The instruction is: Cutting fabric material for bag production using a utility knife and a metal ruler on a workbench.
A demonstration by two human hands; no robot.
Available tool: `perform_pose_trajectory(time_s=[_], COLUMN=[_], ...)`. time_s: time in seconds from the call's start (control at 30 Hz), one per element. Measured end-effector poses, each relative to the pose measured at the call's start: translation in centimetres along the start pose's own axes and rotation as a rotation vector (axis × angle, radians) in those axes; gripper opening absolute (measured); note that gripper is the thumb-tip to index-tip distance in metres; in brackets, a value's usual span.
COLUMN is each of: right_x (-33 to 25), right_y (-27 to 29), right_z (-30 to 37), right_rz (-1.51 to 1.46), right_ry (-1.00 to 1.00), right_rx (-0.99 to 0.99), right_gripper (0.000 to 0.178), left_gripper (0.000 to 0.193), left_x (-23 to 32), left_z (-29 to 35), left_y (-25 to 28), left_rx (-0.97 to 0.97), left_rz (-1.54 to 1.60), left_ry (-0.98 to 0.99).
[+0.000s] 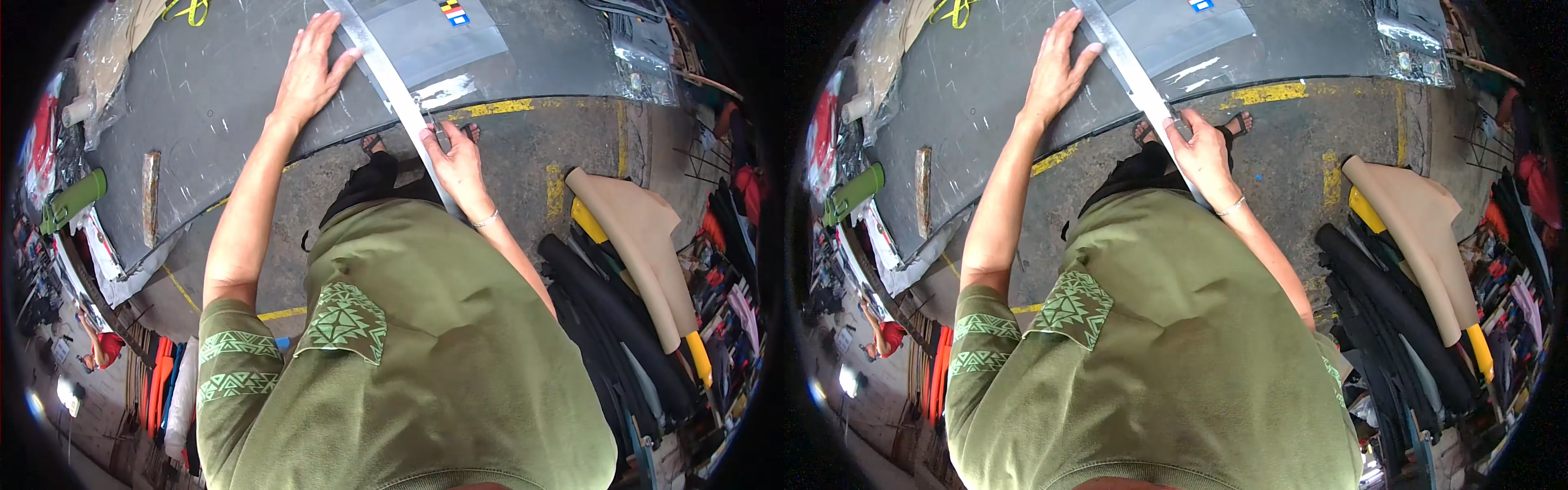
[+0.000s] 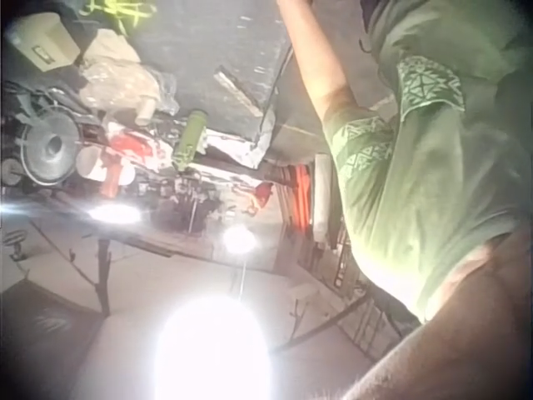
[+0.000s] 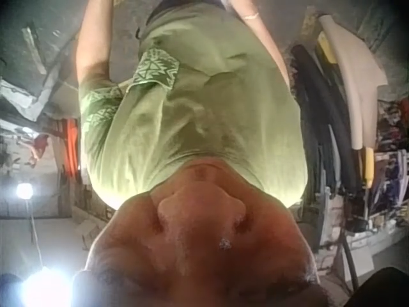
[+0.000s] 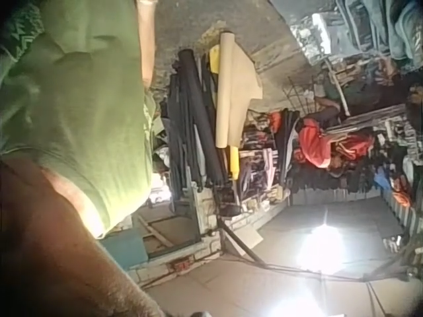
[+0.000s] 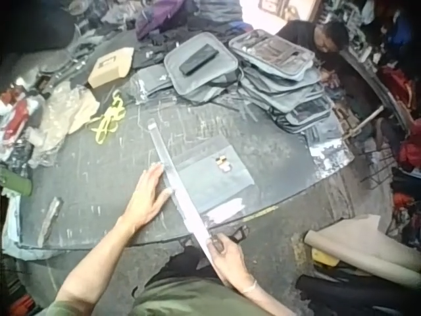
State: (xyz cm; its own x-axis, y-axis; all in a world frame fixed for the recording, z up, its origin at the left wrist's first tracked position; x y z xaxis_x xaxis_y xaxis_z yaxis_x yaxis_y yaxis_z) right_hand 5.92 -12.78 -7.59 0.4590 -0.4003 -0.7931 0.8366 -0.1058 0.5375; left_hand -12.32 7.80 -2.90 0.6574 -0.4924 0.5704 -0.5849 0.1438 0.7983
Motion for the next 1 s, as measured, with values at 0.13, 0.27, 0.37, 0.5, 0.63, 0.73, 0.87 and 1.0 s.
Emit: perform_pose_trajectory(time_s=[0.13,0.27,0.37,0.5,0.63,0.73,0.87,1.0], right_x=[4.4,2.2,2.1,2.3,2.2,1.9,2.2,1.6], right_y=[-2.1,-1.6,-1.6,-1.9,-2.2,-2.3,-2.7,-2.6], right_z=[0.7,1.2,0.2,-0.4,-0.5,-0.6,-0.7,-1.0], right_rz=[-0.282,-0.413,-0.349,-0.378,-0.472,-0.478,-0.518,-0.529], right_ry=[-0.115,-0.168,-0.163,-0.152,-0.172,-0.223,-0.231,-0.229], right_rx=[-0.048,-0.077,-0.073,-0.084,-0.097,-0.069,-0.043,-0.046], right_gripper=[0.029,0.032,0.026,0.027,0.029,0.030,0.030,0.028], left_gripper=[0.088,0.082,0.076,0.073,0.073,0.079,0.091,0.101], left_x=[0.4,-0.1,0.7,0.1,0.4,1.0,0.8,0.4], left_z=[-0.9,-0.7,-0.4,-0.6,-0.8,-1.0,-1.0,-0.2], left_y=[-1.5,-1.9,-1.0,-1.4,-1.1,-0.9,-1.3,-0.1], left_rx=[-0.062,-0.050,0.024,-0.075,-0.091,-0.125,-0.121,0.018], left_rz=[-0.230,0.136,0.145,-0.160,-0.148,-0.198,-0.217,0.640], left_ry=[-0.086,-0.184,-0.197,-0.004,0.024,0.056,0.022,-0.180])
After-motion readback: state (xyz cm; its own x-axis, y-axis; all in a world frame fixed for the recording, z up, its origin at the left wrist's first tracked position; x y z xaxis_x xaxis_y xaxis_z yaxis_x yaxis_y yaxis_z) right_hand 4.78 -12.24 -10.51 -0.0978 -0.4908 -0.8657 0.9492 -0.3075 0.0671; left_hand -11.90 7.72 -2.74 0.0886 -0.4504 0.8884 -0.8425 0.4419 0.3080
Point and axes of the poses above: each hand's wrist, its own z-axis away from the middle knuckle, its own y-axis out of the back of the hand, x = y × z, the point moved 8 cm from there along -z, towards the middle knuckle, and after that the axes turned 6 degrees about y, right-handed, at the moved point
